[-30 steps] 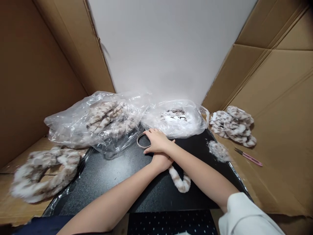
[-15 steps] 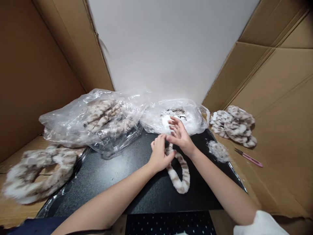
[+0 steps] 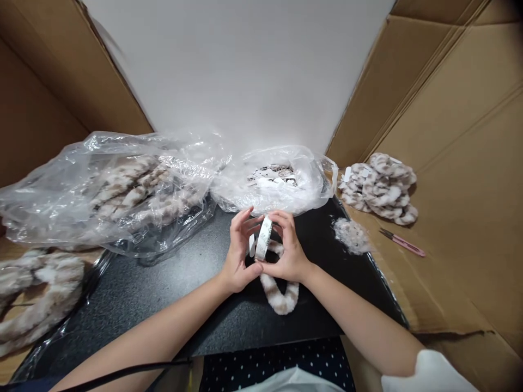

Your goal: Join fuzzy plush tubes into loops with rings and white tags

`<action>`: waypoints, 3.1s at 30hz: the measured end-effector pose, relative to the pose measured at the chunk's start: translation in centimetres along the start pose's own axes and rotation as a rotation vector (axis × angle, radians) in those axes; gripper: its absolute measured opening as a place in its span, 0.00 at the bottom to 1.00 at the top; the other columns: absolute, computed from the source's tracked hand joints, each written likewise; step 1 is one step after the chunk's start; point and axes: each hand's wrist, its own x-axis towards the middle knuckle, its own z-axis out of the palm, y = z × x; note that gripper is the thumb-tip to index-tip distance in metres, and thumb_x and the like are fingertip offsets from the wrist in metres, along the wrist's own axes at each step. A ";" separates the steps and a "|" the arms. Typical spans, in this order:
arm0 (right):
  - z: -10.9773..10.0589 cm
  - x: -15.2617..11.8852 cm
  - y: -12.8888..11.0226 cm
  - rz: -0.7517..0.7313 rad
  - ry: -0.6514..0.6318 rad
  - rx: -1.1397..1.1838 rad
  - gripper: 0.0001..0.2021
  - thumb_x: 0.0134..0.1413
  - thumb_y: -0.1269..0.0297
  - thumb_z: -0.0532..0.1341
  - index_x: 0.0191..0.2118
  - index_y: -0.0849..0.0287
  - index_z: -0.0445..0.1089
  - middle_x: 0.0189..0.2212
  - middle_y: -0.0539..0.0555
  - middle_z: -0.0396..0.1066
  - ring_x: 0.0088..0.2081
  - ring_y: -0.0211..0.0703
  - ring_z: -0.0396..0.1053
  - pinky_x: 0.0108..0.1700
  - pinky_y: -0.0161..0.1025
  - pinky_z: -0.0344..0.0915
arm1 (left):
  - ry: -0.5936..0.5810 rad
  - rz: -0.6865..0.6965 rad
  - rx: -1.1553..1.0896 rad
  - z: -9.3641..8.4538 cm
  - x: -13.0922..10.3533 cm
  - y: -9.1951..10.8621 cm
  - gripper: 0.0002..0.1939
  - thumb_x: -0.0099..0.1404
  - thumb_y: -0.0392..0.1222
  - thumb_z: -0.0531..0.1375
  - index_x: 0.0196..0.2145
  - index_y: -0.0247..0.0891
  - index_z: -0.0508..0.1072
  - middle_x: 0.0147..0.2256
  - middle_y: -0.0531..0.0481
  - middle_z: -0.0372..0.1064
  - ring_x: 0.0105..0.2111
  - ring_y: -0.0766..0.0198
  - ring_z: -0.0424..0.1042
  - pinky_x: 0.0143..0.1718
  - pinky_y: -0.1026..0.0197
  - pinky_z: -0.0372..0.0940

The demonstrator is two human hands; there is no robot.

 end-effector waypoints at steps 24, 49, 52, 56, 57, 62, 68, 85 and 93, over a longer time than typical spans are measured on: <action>-1.2 0.3 -0.2 -0.204 0.008 -0.058 0.35 0.54 0.44 0.60 0.63 0.50 0.51 0.63 0.61 0.52 0.66 0.59 0.52 0.63 0.61 0.55 | -0.048 0.069 0.228 -0.9 0.5 -0.2 0.45 0.52 0.45 0.67 0.64 0.44 0.52 0.57 0.38 0.58 0.56 0.47 0.62 0.54 0.45 0.62; -15.0 2.4 4.8 0.561 0.702 -0.693 0.18 0.55 0.59 0.54 0.23 0.62 0.77 0.19 0.56 0.73 0.26 0.47 0.71 0.34 0.41 0.64 | 0.018 0.035 0.476 -0.9 1.1 0.0 0.44 0.49 0.34 0.62 0.62 0.41 0.51 0.55 0.40 0.59 0.55 0.48 0.62 0.58 0.40 0.58; -17.2 1.9 4.5 0.697 0.663 -0.776 0.23 0.56 0.55 0.54 0.18 0.61 0.75 0.14 0.54 0.68 0.22 0.46 0.67 0.32 0.41 0.61 | 0.014 0.019 0.470 -0.9 1.1 -0.1 0.43 0.50 0.34 0.62 0.62 0.42 0.51 0.55 0.40 0.59 0.56 0.48 0.62 0.58 0.39 0.58; -18.4 1.2 4.6 0.772 0.562 -0.838 0.15 0.43 0.53 0.65 0.17 0.59 0.75 0.12 0.52 0.68 0.21 0.44 0.64 0.27 0.40 0.57 | 0.018 0.005 0.472 -0.9 1.1 -0.2 0.43 0.50 0.35 0.63 0.62 0.43 0.52 0.55 0.40 0.59 0.56 0.47 0.62 0.59 0.39 0.58; -18.5 1.1 4.7 0.772 0.546 -0.824 0.12 0.38 0.54 0.67 0.19 0.59 0.76 0.13 0.51 0.69 0.21 0.44 0.64 0.27 0.39 0.57 | 0.020 0.002 0.475 -0.9 1.1 -0.2 0.43 0.50 0.35 0.63 0.62 0.43 0.52 0.55 0.40 0.59 0.56 0.48 0.62 0.58 0.40 0.58; -18.6 0.9 4.4 0.803 0.554 -0.808 0.12 0.34 0.55 0.69 0.22 0.60 0.78 0.18 0.53 0.72 0.23 0.45 0.67 0.28 0.40 0.59 | 0.033 0.001 0.475 -0.8 1.2 -0.3 0.42 0.50 0.35 0.62 0.62 0.43 0.52 0.54 0.41 0.59 0.55 0.48 0.63 0.58 0.40 0.59; -16.4 2.4 3.8 0.479 0.616 -0.656 0.18 0.40 0.65 0.64 0.40 0.64 0.77 0.33 0.58 0.77 0.28 0.43 0.69 0.35 0.41 0.67 | 0.053 0.042 0.494 -0.7 1.3 -0.3 0.43 0.48 0.33 0.62 0.61 0.43 0.52 0.55 0.41 0.55 0.57 0.45 0.59 0.60 0.36 0.55; -0.7 1.4 -0.1 0.410 0.000 0.409 0.16 0.58 0.49 0.60 0.35 0.59 0.71 0.29 0.52 0.75 0.33 0.41 0.74 0.39 0.39 0.71 | 0.153 0.049 0.459 -1.0 1.1 -1.0 0.46 0.56 0.54 0.66 0.64 0.46 0.46 0.64 0.37 0.42 0.65 0.41 0.47 0.64 0.34 0.47; -0.1 0.6 -0.5 -0.039 -0.227 0.045 0.12 0.65 0.58 0.53 0.39 0.54 0.72 0.33 0.53 0.74 0.41 0.45 0.72 0.56 0.50 0.64 | 0.036 -0.038 0.201 -1.2 1.0 -1.0 0.47 0.57 0.60 0.64 0.65 0.48 0.45 0.62 0.37 0.52 0.59 0.46 0.60 0.59 0.40 0.57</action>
